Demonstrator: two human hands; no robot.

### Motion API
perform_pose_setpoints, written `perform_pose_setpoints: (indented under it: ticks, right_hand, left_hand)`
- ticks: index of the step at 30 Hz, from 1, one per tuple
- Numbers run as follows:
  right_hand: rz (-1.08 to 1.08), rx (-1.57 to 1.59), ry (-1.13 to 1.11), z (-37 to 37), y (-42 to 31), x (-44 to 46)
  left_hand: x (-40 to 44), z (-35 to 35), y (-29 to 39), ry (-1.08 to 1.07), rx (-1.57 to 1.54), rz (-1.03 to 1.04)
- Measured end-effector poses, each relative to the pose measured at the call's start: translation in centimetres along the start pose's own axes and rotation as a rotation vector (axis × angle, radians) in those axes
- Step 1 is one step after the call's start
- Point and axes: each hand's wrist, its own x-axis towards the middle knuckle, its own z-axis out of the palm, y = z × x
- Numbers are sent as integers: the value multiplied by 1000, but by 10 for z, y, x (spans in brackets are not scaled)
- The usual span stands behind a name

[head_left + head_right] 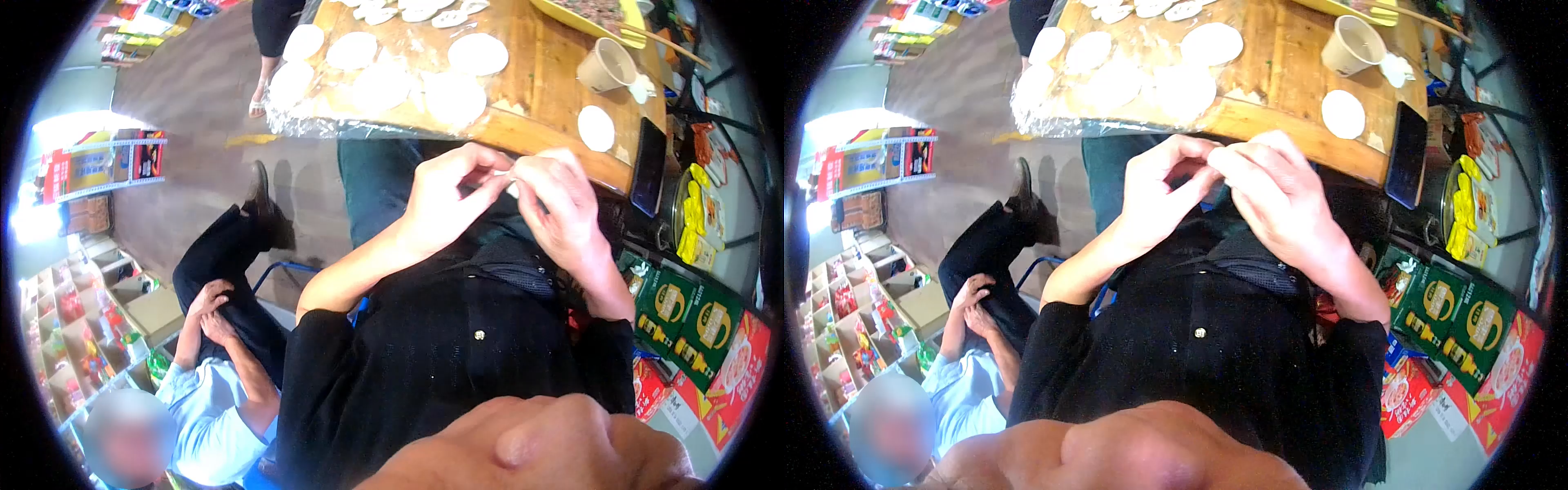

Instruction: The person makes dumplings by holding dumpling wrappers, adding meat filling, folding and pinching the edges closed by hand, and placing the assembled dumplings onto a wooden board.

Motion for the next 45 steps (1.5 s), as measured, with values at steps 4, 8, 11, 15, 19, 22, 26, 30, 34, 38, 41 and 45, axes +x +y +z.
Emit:
perform_pose_setpoints:
  ticks: [4, 8, 11, 15, 19, 22, 26, 30, 34, 38, 41, 45]
  right_hand:
    - [-103, -73, -91, -3, 1, 1]
    - [-71, -162, -132, 1, 16, 2]
    - [329, 81, 74, 13, 14, 1]
    - [553, 554, 85, 23, 22, -6]
    - [617, 838, 119, 36, 32, -13]
    - [620, 919, 151, 39, 35, -14]
    - [602, 834, 164, 38, 30, -16]
    - [545, 677, 124, 33, 26, -15]
    - [452, 450, 138, 31, 30, -16]
    - [402, 350, 189, 28, 33, -13]
    - [209, 136, 241, 27, 38, -12]
    - [91, -87, 209, 24, 45, -12]
  left_hand:
    - [1, 2, 5, 26, 145, 52]
    - [6, 4, -16, 143, 117, 46]
    - [16, -2, -22, 176, -126, -118]
    - [21, -4, -19, 152, -281, -86]
    - [22, -2, -21, 95, -270, -38]
    - [24, -5, -26, 74, -104, -46]
    - [27, -4, -22, 121, 32, 10]
    - [31, -8, -15, 85, 392, 287]
    - [29, 0, -7, 106, 417, 292]
    - [28, 9, -7, 50, 53, 26]
    - [33, 4, -12, -40, 113, -17]
    - [40, 2, -17, -86, 186, -35]
